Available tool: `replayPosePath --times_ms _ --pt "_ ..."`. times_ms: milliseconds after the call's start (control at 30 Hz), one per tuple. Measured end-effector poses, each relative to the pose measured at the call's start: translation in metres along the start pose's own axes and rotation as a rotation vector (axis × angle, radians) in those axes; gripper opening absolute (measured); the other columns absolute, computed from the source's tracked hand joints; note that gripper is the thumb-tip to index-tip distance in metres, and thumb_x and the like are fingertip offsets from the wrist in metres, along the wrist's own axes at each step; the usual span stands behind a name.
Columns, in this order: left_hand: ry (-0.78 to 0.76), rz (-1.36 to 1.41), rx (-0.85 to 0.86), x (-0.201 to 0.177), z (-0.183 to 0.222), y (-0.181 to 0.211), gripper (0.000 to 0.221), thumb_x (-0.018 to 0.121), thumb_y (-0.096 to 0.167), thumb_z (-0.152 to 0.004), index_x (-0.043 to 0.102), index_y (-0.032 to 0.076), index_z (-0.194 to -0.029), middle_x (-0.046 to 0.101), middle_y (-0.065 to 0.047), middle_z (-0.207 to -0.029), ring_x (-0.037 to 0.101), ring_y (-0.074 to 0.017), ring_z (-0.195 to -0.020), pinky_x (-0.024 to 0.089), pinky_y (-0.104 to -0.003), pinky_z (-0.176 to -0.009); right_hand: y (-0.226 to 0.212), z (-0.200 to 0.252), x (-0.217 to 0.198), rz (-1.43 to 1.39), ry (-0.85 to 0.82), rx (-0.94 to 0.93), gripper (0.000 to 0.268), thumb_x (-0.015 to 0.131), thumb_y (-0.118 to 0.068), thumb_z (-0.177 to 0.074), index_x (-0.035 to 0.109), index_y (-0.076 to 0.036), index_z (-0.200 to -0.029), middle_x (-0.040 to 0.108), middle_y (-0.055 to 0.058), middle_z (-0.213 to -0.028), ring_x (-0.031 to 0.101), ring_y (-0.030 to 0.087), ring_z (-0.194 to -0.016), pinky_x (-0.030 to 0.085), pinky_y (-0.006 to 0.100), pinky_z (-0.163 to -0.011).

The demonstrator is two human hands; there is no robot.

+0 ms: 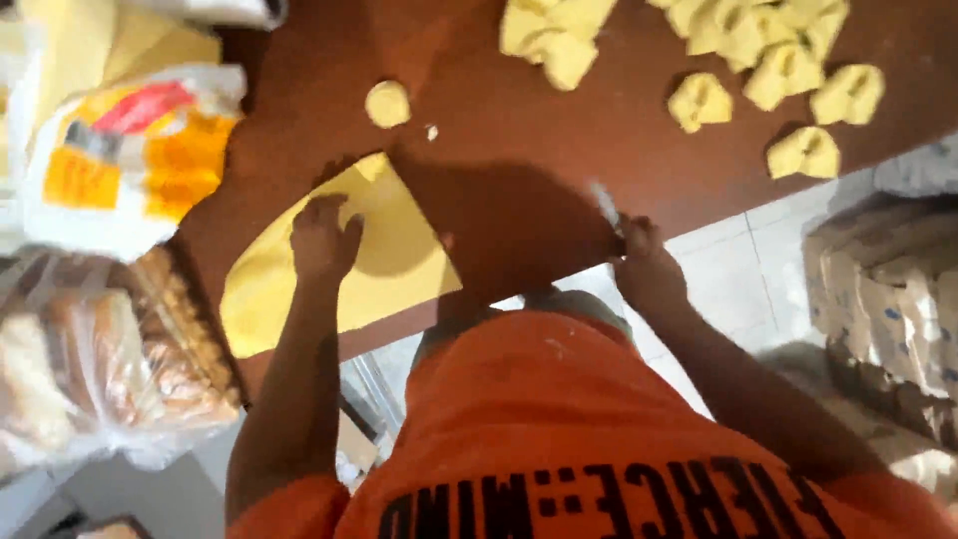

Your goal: Cutting a large sheet of dough into strips and rolling them into small pastry shapes on a bakery table.

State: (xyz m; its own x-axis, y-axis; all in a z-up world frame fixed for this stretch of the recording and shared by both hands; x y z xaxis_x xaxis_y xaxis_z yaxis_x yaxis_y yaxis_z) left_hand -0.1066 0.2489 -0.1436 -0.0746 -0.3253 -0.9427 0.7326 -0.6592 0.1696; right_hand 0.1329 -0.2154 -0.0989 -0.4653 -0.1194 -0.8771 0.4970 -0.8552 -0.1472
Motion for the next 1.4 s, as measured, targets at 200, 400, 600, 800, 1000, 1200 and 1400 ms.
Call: replayPosePath --times_ms 200,400,600,800,1000,1200,1400 --pt "-0.009 -0.116 0.055 -0.025 -0.018 -0.005 0.056 0.065 0.047 -0.094 0.055 0.033 -0.147 0.042 0.002 -0.156 0.035 -0.0333 -0.146 0.042 -0.061 -0.11 0.013 0.005 0.042 -0.244 -0.041 0.154 0.045 0.057 -0.029 -0.1 0.045 -0.017 -0.142 0.055 0.02 -0.122 0.069 0.052 -0.101 0.059 0.059 -0.088" --pt "0.06 -0.053 0.216 -0.031 -0.057 -0.003 0.05 0.069 0.051 -0.086 0.062 0.039 -0.134 0.057 0.003 -0.13 0.056 -0.0327 -0.125 0.057 -0.059 -0.087 -0.135 0.019 0.012 -0.496 -0.079 0.126 0.035 0.055 -0.034 -0.101 0.064 -0.019 -0.131 0.074 0.017 -0.112 0.075 0.038 -0.09 0.06 0.054 -0.083" --pt "-0.154 0.082 0.332 -0.021 -0.068 0.016 0.041 0.057 0.039 -0.086 0.07 0.022 -0.12 0.06 -0.019 -0.12 0.054 -0.0448 -0.109 0.044 -0.056 -0.089 -0.306 -0.006 0.027 -0.74 -0.189 0.001 0.055 0.042 -0.017 -0.086 0.059 -0.016 -0.139 0.065 0.015 -0.14 0.063 0.037 -0.124 0.048 0.047 -0.098" --pt "-0.269 0.144 0.321 -0.015 -0.069 0.017 0.044 0.063 0.049 -0.084 0.062 0.023 -0.12 0.06 -0.008 -0.128 0.05 -0.0397 -0.12 0.039 -0.052 -0.094 -0.36 -0.045 0.075 -0.203 0.494 -0.287 0.047 0.052 -0.012 -0.098 0.049 -0.009 -0.145 0.067 0.014 -0.1 0.062 0.044 -0.059 0.051 0.056 -0.048" --pt "-0.237 0.138 0.313 -0.016 -0.067 0.015 0.042 0.065 0.054 -0.088 0.063 0.025 -0.119 0.059 -0.01 -0.127 0.049 -0.0407 -0.121 0.038 -0.055 -0.094 -0.382 -0.087 0.095 -0.201 0.135 -0.231 0.055 0.042 -0.016 -0.1 0.035 -0.014 -0.155 0.061 0.017 -0.108 0.064 0.047 -0.072 0.051 0.06 -0.058" --pt "-0.262 0.146 0.261 -0.022 -0.064 0.021 0.032 0.064 0.045 -0.089 0.06 0.023 -0.113 0.055 -0.01 -0.136 0.044 -0.039 -0.127 0.034 -0.055 -0.1 -0.359 -0.048 0.109 -0.108 0.058 -0.231 0.062 0.038 -0.008 -0.098 0.03 -0.008 -0.16 0.061 0.022 -0.123 0.066 0.044 -0.094 0.054 0.056 -0.075" --pt "-0.235 0.106 0.217 -0.026 -0.059 0.022 0.037 0.065 0.043 -0.09 0.062 0.021 -0.12 0.057 -0.01 -0.137 0.047 -0.037 -0.125 0.038 -0.058 -0.099 -0.329 0.087 0.066 -0.148 -0.315 -0.026 0.049 0.04 -0.015 -0.103 0.032 -0.007 -0.152 0.052 0.022 -0.147 0.068 0.047 -0.095 0.058 0.056 -0.071"
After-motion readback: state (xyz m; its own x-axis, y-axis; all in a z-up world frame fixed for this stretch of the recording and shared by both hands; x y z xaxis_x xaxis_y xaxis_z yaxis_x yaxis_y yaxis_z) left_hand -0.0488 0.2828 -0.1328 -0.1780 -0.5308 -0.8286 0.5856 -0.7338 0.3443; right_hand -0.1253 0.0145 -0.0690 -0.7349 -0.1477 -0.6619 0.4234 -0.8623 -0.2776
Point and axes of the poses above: each hand's wrist, its own z-axis away from the middle knuckle, its own x-axis out of the palm, y = z × x, the point moved 9 cm from there along -z, towards the middle knuckle
